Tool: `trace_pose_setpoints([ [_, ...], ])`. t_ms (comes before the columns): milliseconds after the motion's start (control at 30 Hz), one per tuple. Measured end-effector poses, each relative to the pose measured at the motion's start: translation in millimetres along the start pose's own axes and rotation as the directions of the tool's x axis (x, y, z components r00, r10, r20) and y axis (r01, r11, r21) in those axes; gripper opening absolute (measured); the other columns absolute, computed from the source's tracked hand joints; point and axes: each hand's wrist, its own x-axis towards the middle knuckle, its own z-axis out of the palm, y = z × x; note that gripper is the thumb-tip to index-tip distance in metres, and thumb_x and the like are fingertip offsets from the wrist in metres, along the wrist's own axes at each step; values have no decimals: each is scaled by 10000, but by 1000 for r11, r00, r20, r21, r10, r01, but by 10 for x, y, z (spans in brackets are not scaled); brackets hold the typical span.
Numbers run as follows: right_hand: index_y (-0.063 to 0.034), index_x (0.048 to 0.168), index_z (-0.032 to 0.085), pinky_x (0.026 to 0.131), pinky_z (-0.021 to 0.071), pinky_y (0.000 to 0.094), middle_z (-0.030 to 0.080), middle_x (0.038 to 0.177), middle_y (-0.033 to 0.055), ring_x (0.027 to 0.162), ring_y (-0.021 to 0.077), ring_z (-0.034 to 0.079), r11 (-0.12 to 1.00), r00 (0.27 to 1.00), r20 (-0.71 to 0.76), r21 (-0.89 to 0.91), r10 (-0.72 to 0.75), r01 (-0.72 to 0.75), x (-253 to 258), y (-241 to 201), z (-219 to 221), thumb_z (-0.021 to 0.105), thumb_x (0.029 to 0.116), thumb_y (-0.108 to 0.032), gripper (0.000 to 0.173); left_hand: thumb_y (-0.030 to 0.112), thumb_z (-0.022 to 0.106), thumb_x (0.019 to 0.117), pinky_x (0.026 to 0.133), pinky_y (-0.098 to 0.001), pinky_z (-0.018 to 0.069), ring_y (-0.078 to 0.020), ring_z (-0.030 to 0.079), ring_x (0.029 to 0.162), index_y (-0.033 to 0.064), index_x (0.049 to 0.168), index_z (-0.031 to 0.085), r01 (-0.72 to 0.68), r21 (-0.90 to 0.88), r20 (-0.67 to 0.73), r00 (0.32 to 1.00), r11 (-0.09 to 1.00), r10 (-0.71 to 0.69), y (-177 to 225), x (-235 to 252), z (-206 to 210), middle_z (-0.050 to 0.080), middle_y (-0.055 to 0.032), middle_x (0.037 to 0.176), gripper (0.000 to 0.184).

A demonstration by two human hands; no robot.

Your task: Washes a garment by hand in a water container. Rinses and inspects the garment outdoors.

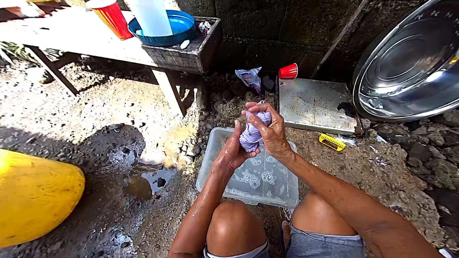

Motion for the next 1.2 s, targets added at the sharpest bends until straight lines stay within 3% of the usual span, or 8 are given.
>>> trace_pose_setpoints([
  [100,-50,1051,646,845,618,374,717,1110,91,981,188,717,1000,999,-43,-1,14,-14,92,34,9,543,1042,-130,131,831,252,933,665,-325,619,-230,717,798,72,1179,624,-35,-158,90,995,987,49,-45,39,-21,704,-160,981,881],
  [233,-72,1069,647,799,635,397,742,955,83,854,201,739,978,974,-142,143,175,-155,122,31,206,485,1090,-224,223,538,350,1076,866,-385,600,-212,706,1003,133,1225,641,-200,-343,38,973,918,226,-95,99,88,716,-105,1089,521],
  [467,-17,1013,682,934,604,364,738,1033,64,1012,156,720,922,934,-143,-265,-327,282,296,-48,203,578,1019,-80,122,603,194,1066,806,-505,598,-331,679,1068,185,1329,552,-225,-296,69,964,928,256,151,-71,140,665,-153,1223,610],
  [700,-106,787,680,847,605,339,723,833,35,887,141,723,919,892,283,-75,-352,387,24,-51,354,523,1071,-388,430,160,373,1087,714,-229,579,-77,689,730,163,844,678,-277,-378,53,946,883,320,89,-140,136,702,2,768,390],
  [767,-129,752,671,781,588,340,711,775,9,809,121,704,863,795,472,-128,-380,488,-69,-53,369,448,1089,-395,484,165,369,1089,585,-151,520,-8,618,622,159,859,629,-267,-185,41,960,946,279,115,-179,45,641,48,707,346],
  [900,-146,629,494,557,447,333,478,563,-1,561,152,537,611,611,625,-257,-485,749,-328,-59,503,392,1083,-530,603,101,369,1068,738,-163,485,20,562,790,51,1343,594,-254,410,153,966,876,209,291,-349,32,646,34,989,359],
  [1067,-84,642,586,634,537,395,598,574,65,592,230,657,316,473,810,-374,-345,872,-587,-97,549,480,1072,-411,551,52,420,1001,499,-165,381,-9,427,487,29,1040,685,-128,624,288,955,771,-74,398,-212,176,474,72,605,270],
  [1200,-84,615,592,547,492,386,576,559,64,561,236,619,147,429,815,-405,-389,902,-694,479,554,431,1057,-331,531,7,554,963,480,-212,319,-43,359,471,52,894,677,-134,908,172,983,397,-63,281,-100,303,428,53,572,148],
])
